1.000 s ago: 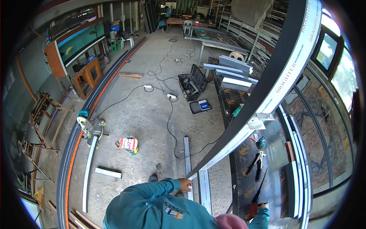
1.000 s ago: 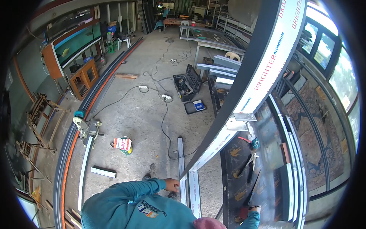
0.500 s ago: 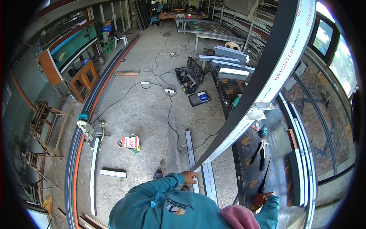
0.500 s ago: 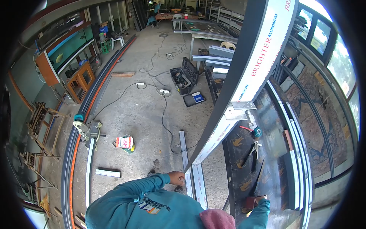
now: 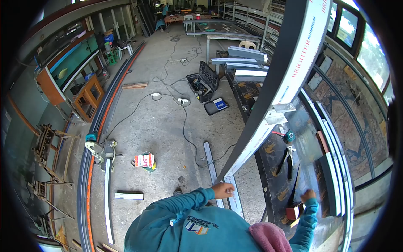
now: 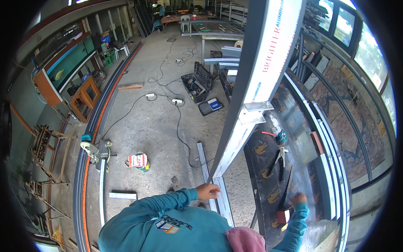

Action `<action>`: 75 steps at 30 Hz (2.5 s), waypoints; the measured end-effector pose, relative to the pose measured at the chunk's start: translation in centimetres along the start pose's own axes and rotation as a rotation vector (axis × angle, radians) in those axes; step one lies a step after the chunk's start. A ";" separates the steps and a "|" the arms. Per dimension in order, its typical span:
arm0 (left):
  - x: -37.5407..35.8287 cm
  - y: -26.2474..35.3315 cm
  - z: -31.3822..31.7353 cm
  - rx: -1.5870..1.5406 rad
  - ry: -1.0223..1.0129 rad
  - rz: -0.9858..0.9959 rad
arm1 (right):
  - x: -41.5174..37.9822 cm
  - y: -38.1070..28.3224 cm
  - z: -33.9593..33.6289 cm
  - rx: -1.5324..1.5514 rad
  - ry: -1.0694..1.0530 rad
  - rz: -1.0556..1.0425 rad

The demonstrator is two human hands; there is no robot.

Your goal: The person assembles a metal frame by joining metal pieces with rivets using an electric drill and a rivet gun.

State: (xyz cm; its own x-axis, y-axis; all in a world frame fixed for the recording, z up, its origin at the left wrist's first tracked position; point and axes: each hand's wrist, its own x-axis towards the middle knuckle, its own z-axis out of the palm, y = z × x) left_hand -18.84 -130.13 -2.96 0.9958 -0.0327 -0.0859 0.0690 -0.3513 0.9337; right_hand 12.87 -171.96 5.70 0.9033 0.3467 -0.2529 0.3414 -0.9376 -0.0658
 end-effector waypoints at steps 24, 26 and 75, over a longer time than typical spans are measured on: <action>-3.9 5.8 -2.5 0.235 0.316 0.032 | 6.9 -18.5 11.2 0.932 0.291 -0.213; -4.9 4.8 -2.9 0.232 0.341 0.016 | 8.8 -16.3 8.6 0.346 0.385 0.075; -18.1 5.6 -12.6 -1.027 -0.034 0.003 | -32.9 -47.2 12.7 1.703 0.290 -0.200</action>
State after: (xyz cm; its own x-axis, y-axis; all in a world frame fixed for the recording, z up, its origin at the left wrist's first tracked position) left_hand -35.76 -119.70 8.24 0.9949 -0.0642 -0.0781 0.1011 0.6183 0.7794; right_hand -36.27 -139.41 4.90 0.9633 0.2656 0.0393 -0.0170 0.2067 -0.9783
